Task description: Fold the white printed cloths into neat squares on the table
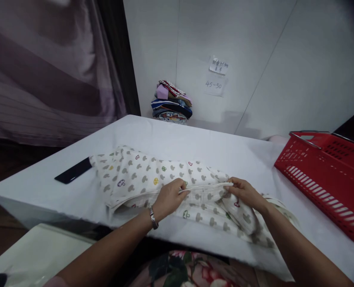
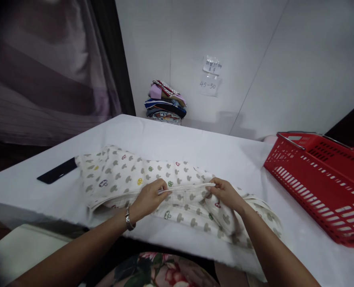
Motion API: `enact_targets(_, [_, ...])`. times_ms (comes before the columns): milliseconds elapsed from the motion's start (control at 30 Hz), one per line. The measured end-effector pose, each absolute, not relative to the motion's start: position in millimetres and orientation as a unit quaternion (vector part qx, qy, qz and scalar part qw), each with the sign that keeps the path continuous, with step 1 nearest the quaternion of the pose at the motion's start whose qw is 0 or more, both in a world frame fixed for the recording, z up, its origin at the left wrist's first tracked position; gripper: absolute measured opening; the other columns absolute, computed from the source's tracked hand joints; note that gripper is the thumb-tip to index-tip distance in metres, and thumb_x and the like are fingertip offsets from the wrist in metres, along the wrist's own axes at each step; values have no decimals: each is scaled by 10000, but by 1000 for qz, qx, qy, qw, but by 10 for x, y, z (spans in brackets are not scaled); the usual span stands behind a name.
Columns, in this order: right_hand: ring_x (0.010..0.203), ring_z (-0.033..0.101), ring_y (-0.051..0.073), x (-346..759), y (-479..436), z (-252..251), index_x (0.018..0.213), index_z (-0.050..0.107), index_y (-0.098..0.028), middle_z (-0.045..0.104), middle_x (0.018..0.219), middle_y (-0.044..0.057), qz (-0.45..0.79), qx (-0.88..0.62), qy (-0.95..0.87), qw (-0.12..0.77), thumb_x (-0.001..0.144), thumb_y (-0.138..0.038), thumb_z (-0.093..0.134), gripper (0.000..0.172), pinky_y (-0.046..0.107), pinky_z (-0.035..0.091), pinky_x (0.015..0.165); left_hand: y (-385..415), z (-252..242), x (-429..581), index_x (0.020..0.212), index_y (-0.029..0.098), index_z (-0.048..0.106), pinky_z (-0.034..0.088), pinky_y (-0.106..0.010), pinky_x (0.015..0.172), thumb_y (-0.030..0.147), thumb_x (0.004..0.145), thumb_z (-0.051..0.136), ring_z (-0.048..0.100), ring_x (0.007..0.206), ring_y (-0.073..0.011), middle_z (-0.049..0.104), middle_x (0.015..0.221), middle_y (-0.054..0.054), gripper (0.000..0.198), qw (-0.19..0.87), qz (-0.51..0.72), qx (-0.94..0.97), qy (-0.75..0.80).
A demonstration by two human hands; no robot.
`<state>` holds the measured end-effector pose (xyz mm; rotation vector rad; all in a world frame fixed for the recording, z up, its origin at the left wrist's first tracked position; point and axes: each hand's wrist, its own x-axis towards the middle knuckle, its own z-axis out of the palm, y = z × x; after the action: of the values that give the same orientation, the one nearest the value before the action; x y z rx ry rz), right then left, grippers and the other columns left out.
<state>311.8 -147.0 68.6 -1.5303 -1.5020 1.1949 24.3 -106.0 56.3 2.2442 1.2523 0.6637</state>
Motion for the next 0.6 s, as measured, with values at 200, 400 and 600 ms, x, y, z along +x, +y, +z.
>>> enact_targets(200, [653,597,140,3122,-1467,670,790,562,-171,662,694,13,475,-558,-579,356,751,-443,602,278,255,455,614,-1050,586,251,996,232,555,390,-267,703,284,817,479,556,800,-155,600,899,0,201,257,207,840,430])
enact_targets(400, [573,555,120,3098,-1510,729,970,585,-172,629,656,-4,437,-586,-577,364,737,-463,604,373,219,405,505,-986,695,240,826,213,623,405,-259,694,376,855,433,569,813,-172,636,830,-14,253,244,163,875,385])
enact_targets(600, [497,445,99,3478,-1762,944,1038,604,-183,494,561,-38,288,-669,-523,443,714,-529,598,474,220,349,449,-726,1113,-81,865,210,629,432,-236,730,417,828,458,588,801,-159,669,877,4,271,210,324,814,434])
